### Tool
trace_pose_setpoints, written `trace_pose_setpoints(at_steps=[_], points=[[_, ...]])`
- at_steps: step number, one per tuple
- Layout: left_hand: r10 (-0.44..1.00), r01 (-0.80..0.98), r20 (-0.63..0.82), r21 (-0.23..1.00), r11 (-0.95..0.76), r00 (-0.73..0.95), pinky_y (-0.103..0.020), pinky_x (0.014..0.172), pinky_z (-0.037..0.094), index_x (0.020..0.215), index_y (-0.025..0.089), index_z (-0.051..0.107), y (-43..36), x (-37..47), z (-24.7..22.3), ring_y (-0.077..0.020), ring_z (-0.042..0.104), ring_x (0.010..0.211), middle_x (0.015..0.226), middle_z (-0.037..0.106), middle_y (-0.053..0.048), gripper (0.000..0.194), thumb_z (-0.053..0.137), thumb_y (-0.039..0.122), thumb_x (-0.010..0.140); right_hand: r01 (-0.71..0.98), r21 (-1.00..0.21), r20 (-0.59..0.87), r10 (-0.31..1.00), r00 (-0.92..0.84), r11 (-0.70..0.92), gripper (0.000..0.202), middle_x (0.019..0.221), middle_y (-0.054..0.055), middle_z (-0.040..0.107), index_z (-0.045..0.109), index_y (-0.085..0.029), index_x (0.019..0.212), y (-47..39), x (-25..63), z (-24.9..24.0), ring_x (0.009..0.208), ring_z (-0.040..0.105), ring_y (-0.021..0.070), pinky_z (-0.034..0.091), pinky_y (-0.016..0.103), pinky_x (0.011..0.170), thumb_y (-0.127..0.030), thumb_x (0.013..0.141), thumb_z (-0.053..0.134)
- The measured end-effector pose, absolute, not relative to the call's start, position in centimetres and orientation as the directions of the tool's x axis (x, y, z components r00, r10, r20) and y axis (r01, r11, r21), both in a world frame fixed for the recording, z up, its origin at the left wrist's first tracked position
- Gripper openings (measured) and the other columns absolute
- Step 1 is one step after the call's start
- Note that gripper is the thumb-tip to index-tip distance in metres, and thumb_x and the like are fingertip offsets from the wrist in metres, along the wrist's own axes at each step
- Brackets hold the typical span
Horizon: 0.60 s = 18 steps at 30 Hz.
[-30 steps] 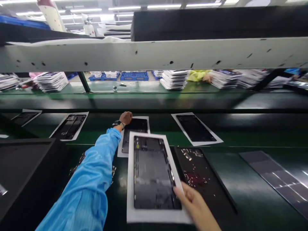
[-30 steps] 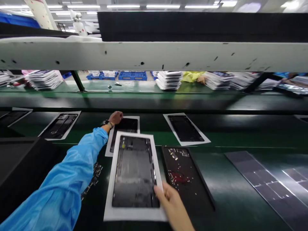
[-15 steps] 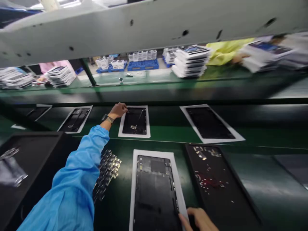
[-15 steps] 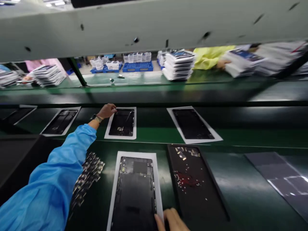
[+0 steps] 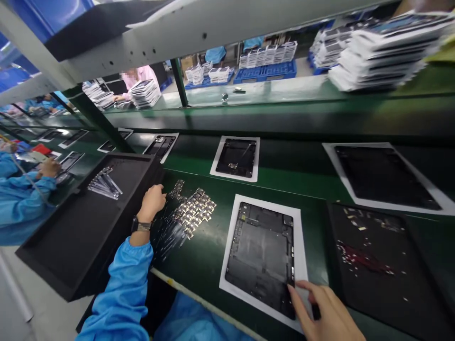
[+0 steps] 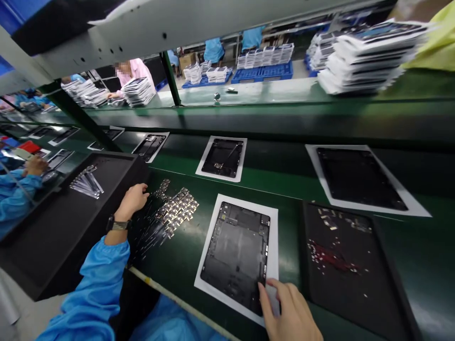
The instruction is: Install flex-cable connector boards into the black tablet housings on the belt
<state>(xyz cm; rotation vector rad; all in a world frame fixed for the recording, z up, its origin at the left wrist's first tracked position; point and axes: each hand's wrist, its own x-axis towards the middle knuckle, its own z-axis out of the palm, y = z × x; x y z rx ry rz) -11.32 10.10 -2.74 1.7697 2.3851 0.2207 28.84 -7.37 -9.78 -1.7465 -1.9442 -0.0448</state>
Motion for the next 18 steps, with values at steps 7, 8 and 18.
trace_pose_setpoints(at_steps=[7,8,18], points=[[0.957,0.948,-0.045,0.134,0.290,-0.286,-0.042,0.093,0.050,0.116,0.015,0.069,11.0,-10.6,-5.5,-0.0344,0.064,0.111,0.118,0.066,-0.020,0.033,0.055,0.030,0.091,0.930,-0.336,0.387,0.922,-0.010,0.151,0.041,0.077,0.004,0.062,0.060,-0.018,0.096,-8.5,27.3,-10.5,0.071,0.065,0.0193,0.049,0.029,0.060,-0.048,0.103,0.033],[0.959,0.949,-0.038,0.134,0.285,-0.282,-0.041,0.092,0.050,0.112,0.015,0.071,11.2,-10.5,-5.5,-0.0337,0.064,0.111,0.117,0.066,-0.019,0.031,0.055,0.031,0.091,0.924,-0.355,0.383,0.924,0.005,0.143,0.038,0.079,0.004,0.062,0.060,-0.018,0.097,-8.6,27.1,-10.7,0.073,0.065,0.0196,0.049,0.029,0.063,-0.046,0.103,0.035],[0.931,0.876,-0.039,0.326,0.355,-0.363,-0.027,0.070,0.047,0.088,0.015,0.067,12.6,-11.7,-5.7,-0.0226,0.068,0.081,0.080,0.071,-0.005,0.014,0.068,0.019,0.074,0.827,-0.558,0.259,0.960,0.103,0.062,0.017,0.088,0.006,0.061,0.063,-0.019,0.104,-9.1,26.2,-10.5,0.083,0.062,0.0217,0.052,0.034,0.074,-0.026,0.098,0.050]])
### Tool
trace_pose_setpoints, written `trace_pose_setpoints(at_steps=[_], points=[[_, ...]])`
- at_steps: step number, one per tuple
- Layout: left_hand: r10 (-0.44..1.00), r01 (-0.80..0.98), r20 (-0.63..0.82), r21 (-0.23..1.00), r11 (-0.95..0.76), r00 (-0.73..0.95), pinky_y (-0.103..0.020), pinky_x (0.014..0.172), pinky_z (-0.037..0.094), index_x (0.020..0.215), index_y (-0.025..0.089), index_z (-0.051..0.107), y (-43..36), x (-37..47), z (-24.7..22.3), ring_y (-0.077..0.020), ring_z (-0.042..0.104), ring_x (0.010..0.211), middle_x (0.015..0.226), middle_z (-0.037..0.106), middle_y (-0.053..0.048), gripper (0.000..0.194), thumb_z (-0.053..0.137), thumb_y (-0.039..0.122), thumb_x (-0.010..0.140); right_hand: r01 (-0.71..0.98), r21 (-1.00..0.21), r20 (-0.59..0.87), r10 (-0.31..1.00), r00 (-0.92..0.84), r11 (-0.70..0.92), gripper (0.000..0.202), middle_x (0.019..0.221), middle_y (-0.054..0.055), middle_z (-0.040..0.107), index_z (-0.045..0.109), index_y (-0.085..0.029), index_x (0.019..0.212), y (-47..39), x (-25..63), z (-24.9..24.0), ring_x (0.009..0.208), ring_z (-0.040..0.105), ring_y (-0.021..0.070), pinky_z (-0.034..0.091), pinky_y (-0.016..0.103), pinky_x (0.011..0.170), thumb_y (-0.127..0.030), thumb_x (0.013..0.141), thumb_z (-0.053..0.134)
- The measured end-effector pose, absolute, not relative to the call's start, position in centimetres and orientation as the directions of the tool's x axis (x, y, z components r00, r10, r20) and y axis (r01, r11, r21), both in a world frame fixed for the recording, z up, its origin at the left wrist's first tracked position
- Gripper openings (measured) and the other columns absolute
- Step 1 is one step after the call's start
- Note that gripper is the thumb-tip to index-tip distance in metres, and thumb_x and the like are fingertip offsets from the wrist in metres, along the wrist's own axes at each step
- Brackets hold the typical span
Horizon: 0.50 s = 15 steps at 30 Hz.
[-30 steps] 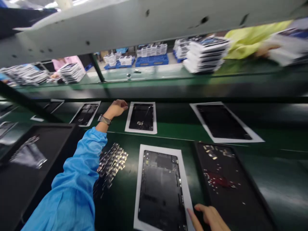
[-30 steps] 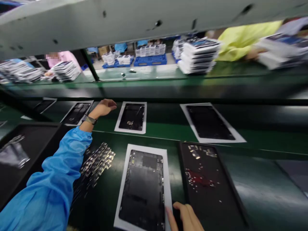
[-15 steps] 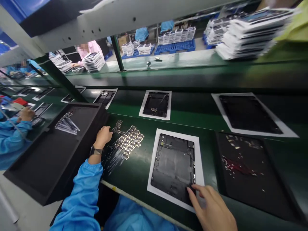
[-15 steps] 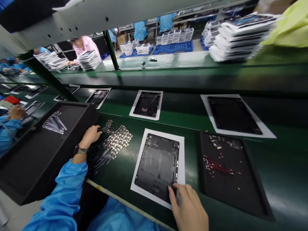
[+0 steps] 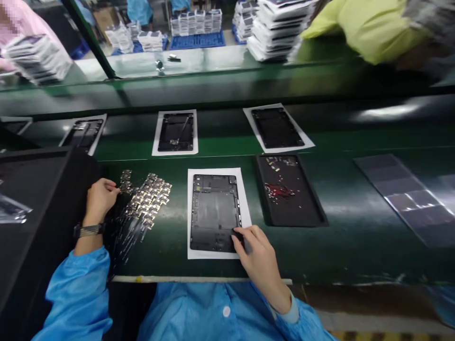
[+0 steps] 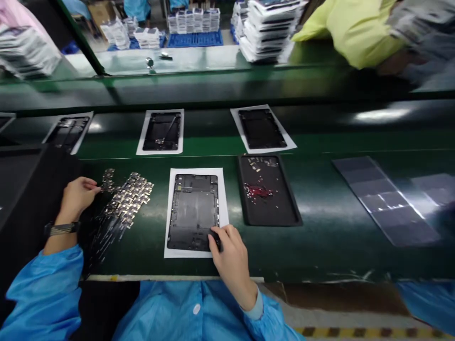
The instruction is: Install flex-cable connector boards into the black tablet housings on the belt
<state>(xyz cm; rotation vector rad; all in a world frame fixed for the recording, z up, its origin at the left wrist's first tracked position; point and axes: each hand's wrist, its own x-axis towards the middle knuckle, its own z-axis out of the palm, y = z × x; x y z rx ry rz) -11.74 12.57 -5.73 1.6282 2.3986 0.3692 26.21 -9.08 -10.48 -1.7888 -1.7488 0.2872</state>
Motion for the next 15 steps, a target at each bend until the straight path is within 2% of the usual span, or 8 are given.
trace_pose_setpoints(at_steps=[3,5,9,12,15], points=[[0.927,0.866,-0.045,0.341,0.365,-0.373,-0.027,0.068,0.044,0.094,0.014,0.069,13.0,-11.8,-5.3,-0.0221,0.066,0.079,0.077,0.069,-0.004,0.018,0.065,0.018,0.076,0.816,-0.579,0.245,0.956,0.164,0.008,0.016,0.087,0.006,0.061,0.063,-0.019,0.105,-9.0,26.2,-10.3,0.083,0.062,0.0221,0.052,0.034,0.074,-0.024,0.096,0.051],[0.925,0.869,-0.055,0.325,0.373,-0.376,-0.028,0.067,0.043,0.095,0.014,0.070,13.2,-11.2,-4.8,-0.0237,0.066,0.080,0.079,0.069,-0.005,0.019,0.064,0.023,0.079,0.825,-0.565,0.245,0.953,0.179,-0.010,0.016,0.086,0.006,0.061,0.063,-0.019,0.105,-8.9,26.2,-10.3,0.083,0.061,0.0228,0.051,0.035,0.073,-0.024,0.096,0.051],[0.921,0.898,-0.116,0.206,0.389,-0.372,-0.031,0.069,0.043,0.096,0.015,0.071,13.6,-9.4,-4.0,-0.0288,0.065,0.087,0.093,0.073,-0.008,0.027,0.069,0.037,0.079,0.842,-0.539,0.247,0.955,0.162,-0.004,0.017,0.087,0.007,0.061,0.063,-0.017,0.107,-9.1,26.0,-10.2,0.083,0.060,0.0237,0.050,0.036,0.074,-0.024,0.097,0.051],[0.914,0.902,-0.119,0.158,0.402,-0.387,-0.032,0.070,0.044,0.089,0.017,0.071,13.8,-8.9,-4.0,-0.0288,0.064,0.090,0.095,0.073,-0.007,0.019,0.071,0.033,0.078,0.818,-0.575,0.241,0.958,0.158,0.010,0.019,0.089,0.007,0.062,0.064,-0.018,0.109,-9.6,25.8,-10.1,0.084,0.060,0.0224,0.051,0.035,0.075,-0.023,0.096,0.052],[0.912,0.891,-0.092,0.195,0.410,-0.399,-0.029,0.068,0.043,0.079,0.018,0.069,13.9,-9.2,-4.4,-0.0247,0.063,0.082,0.084,0.072,-0.004,0.012,0.073,0.028,0.076,0.776,-0.630,0.206,0.961,0.185,-0.014,0.016,0.085,0.005,0.061,0.064,-0.019,0.107,-10.1,25.6,-9.9,0.080,0.059,0.0206,0.051,0.033,0.073,-0.022,0.095,0.053]])
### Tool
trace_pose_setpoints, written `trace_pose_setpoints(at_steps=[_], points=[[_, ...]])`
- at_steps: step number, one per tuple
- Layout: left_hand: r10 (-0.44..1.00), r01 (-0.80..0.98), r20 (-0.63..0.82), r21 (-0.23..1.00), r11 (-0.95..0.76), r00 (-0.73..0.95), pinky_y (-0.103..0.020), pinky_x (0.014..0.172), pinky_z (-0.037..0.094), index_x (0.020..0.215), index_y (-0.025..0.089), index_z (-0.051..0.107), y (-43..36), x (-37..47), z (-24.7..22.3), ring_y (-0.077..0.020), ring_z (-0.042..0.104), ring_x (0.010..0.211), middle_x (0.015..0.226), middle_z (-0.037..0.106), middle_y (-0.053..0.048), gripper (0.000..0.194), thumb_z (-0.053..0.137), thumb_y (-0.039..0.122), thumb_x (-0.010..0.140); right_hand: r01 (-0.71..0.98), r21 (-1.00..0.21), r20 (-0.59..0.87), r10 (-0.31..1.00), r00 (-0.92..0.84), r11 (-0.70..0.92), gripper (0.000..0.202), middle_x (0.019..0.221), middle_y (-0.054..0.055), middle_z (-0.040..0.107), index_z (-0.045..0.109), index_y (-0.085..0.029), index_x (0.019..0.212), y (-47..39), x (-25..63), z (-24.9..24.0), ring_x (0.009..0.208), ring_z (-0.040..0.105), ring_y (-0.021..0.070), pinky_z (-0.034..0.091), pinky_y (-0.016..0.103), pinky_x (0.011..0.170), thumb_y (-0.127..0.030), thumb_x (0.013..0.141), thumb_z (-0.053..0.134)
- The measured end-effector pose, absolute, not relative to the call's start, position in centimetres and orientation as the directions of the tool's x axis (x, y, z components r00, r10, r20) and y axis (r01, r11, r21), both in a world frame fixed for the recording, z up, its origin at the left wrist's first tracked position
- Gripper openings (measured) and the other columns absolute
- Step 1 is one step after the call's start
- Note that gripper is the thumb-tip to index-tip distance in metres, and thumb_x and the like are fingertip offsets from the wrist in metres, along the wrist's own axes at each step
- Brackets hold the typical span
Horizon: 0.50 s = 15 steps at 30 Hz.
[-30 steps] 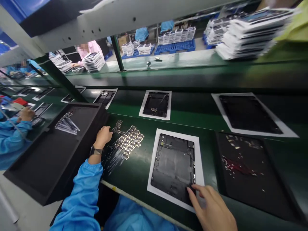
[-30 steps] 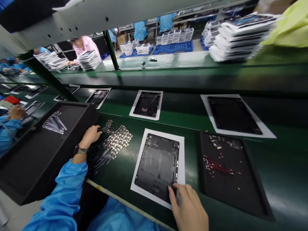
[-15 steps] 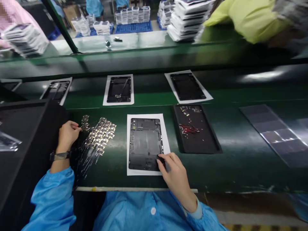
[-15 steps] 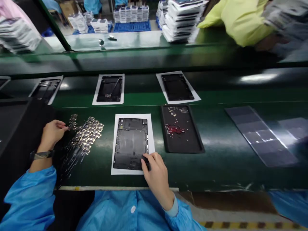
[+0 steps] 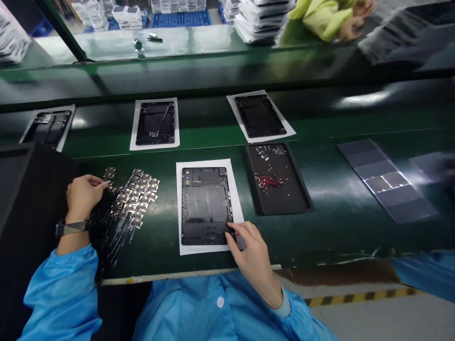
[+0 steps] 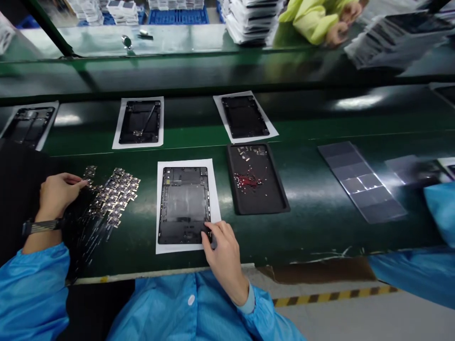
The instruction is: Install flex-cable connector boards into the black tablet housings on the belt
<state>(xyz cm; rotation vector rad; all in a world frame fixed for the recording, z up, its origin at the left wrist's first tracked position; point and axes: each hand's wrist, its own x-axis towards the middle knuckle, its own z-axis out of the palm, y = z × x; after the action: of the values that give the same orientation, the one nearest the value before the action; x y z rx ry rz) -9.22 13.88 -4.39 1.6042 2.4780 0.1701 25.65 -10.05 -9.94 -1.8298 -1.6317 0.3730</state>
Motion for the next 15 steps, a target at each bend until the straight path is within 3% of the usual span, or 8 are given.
trace_pose_setpoints(at_steps=[4,8,15], points=[[0.895,0.835,-0.049,0.338,0.434,-0.444,-0.025,0.066,0.041,0.071,0.016,0.065,14.0,-9.7,-4.4,-0.0172,0.059,0.068,0.064,0.061,0.003,0.014,0.078,0.019,0.069,0.777,-0.625,0.147,0.968,0.204,-0.069,0.009,0.081,0.005,0.059,0.061,-0.019,0.094,-9.9,25.6,-9.9,0.078,0.058,0.0214,0.049,0.034,0.070,-0.023,0.094,0.053],[0.890,0.791,0.020,0.469,0.393,-0.455,-0.021,0.062,0.039,0.085,0.014,0.070,13.7,-9.8,-3.1,-0.0135,0.057,0.065,0.061,0.056,0.006,0.015,0.073,0.010,0.071,0.800,-0.599,0.112,0.985,0.127,-0.035,0.014,0.079,0.005,0.058,0.056,-0.021,0.083,-9.1,26.0,-9.8,0.076,0.057,0.0220,0.046,0.034,0.067,-0.024,0.095,0.050],[0.927,0.874,0.161,0.419,0.247,-0.339,-0.024,0.065,0.044,0.088,0.013,0.076,11.0,-8.7,1.5,-0.0127,0.056,0.062,0.062,0.060,0.004,0.017,0.067,0.013,0.074,0.817,-0.570,0.143,0.990,-0.006,0.087,0.011,0.076,0.003,0.055,0.058,-0.020,0.093,-7.5,27.3,-9.3,0.073,0.056,0.0213,0.045,0.032,0.065,-0.030,0.095,0.054]])
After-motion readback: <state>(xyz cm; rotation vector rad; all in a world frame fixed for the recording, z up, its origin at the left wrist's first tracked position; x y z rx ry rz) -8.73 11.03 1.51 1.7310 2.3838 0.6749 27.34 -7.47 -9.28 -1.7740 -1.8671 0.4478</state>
